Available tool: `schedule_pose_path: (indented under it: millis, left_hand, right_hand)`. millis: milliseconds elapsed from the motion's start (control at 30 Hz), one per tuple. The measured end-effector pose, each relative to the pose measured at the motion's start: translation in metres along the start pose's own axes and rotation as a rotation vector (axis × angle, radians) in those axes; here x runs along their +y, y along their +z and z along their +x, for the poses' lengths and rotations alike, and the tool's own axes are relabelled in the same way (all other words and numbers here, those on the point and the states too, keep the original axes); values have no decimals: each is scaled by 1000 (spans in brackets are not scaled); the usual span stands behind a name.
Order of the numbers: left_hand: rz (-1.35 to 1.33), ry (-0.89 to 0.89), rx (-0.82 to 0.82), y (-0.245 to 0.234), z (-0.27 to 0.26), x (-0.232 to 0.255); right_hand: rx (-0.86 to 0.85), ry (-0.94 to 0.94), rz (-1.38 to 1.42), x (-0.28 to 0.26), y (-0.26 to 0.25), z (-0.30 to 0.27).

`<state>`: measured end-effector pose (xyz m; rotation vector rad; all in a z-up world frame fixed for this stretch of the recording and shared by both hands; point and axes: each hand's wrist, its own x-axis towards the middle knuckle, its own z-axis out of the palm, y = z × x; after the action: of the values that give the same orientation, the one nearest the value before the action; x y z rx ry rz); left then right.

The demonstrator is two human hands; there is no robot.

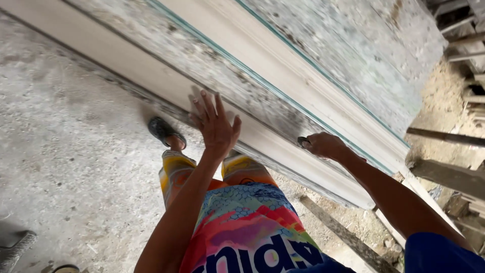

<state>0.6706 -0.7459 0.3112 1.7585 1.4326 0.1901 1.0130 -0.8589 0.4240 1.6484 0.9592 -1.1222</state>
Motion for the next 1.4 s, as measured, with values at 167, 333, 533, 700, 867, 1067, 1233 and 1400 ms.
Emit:
schedule_pose_path:
  millis: [167,333,533,700,867,1067,1233,1400]
  left_hand:
    - [112,-76,-100,56,-30,49]
    - [281,-98,-103,94,-66,88]
    - [170,-92,-193,98,-106,127]
    - [180,8,-222,86,-126,107]
    - [89,-53,-312,67,-147,105]
    - [-145,-162,-177,72,-186,100]
    - [-155,-220,-215,73,-203,104]
    - [-97,-197,-197,79,-207,99]
  right_hand:
    - [-4,17,13,79,39,-34]
    - [-30,30,-9,198,109,-48]
    - [39,-23,101,287,179,-44]
    - [-115,43,-166,362,217,-49]
    - [-167,194,-191,389,243,-85]
    - [378,135,-119,364,248,-67]
    - [546,3,-373,349,244,-85]
    - [560,55,-9,363,239,-133]
